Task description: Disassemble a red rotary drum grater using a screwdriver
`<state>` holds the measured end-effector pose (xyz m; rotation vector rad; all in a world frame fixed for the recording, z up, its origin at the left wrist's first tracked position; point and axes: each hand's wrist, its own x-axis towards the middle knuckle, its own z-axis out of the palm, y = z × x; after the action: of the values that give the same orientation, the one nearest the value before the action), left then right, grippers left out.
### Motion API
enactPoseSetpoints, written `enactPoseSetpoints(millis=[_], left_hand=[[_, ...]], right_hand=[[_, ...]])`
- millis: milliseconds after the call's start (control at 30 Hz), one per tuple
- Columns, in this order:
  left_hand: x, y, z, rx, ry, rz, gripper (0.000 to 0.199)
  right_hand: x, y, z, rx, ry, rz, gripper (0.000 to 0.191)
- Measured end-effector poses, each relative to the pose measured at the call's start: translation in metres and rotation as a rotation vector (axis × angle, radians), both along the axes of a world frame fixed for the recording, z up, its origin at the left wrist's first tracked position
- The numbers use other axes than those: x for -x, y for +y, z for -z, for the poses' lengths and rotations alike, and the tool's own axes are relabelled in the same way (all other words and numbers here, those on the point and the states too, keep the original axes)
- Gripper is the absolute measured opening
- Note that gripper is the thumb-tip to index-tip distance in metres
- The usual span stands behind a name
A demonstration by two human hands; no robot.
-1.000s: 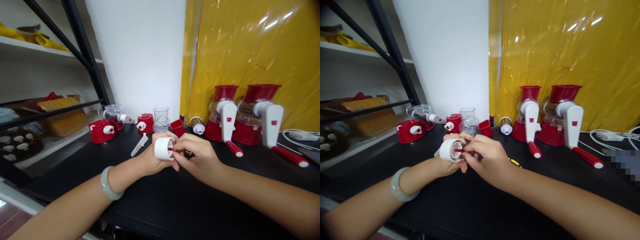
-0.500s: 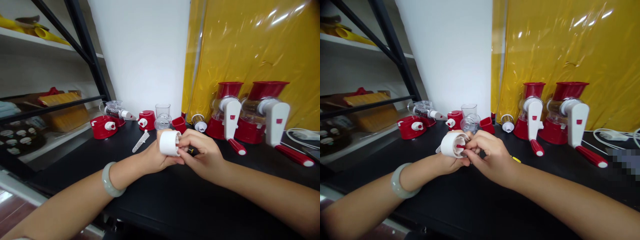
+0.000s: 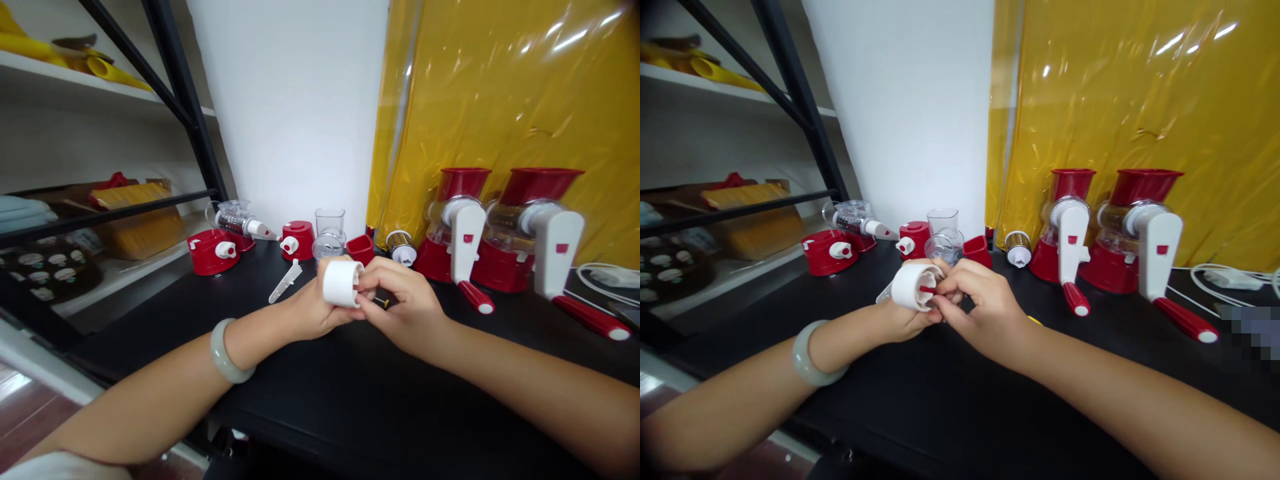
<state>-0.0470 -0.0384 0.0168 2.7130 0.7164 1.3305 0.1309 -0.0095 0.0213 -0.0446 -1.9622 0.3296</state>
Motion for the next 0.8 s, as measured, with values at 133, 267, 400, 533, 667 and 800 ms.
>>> enactPoseSetpoints(millis=[133,267,400,533,667,800], left_hand=[[0.004,0.002,0.006,0.158,-0.253,-0.098,0.058],[0.002,0.004,0.009,0.442,-0.603,-0.042,0.055],[-0.001,0.002,0.003,0.789,-0.794,-0.066,0.064],[-0.005,-0.004,-0.006,1.01,-0.743,-0.169,0.068],[-0.009,-0.006,-0.006,1.079,-0.601,-0.168,0.063],[-0.006,-0.003,-0.001,1.07,-0.554,-0.149,0.062]], right_hand=[[0.0,0.012,-0.004,0.033,0.0,0.059,0.011],[-0.005,0.023,-0.004,0.017,0.005,0.124,0.015],[-0.008,0.025,-0.004,-0.092,0.009,0.172,0.01],[-0.013,0.019,-0.011,-0.323,-0.086,0.294,0.008],[-0.02,0.016,-0.022,-0.475,-0.23,0.388,0.012],[-0.023,0.019,-0.027,-0.519,-0.352,0.406,0.019]])
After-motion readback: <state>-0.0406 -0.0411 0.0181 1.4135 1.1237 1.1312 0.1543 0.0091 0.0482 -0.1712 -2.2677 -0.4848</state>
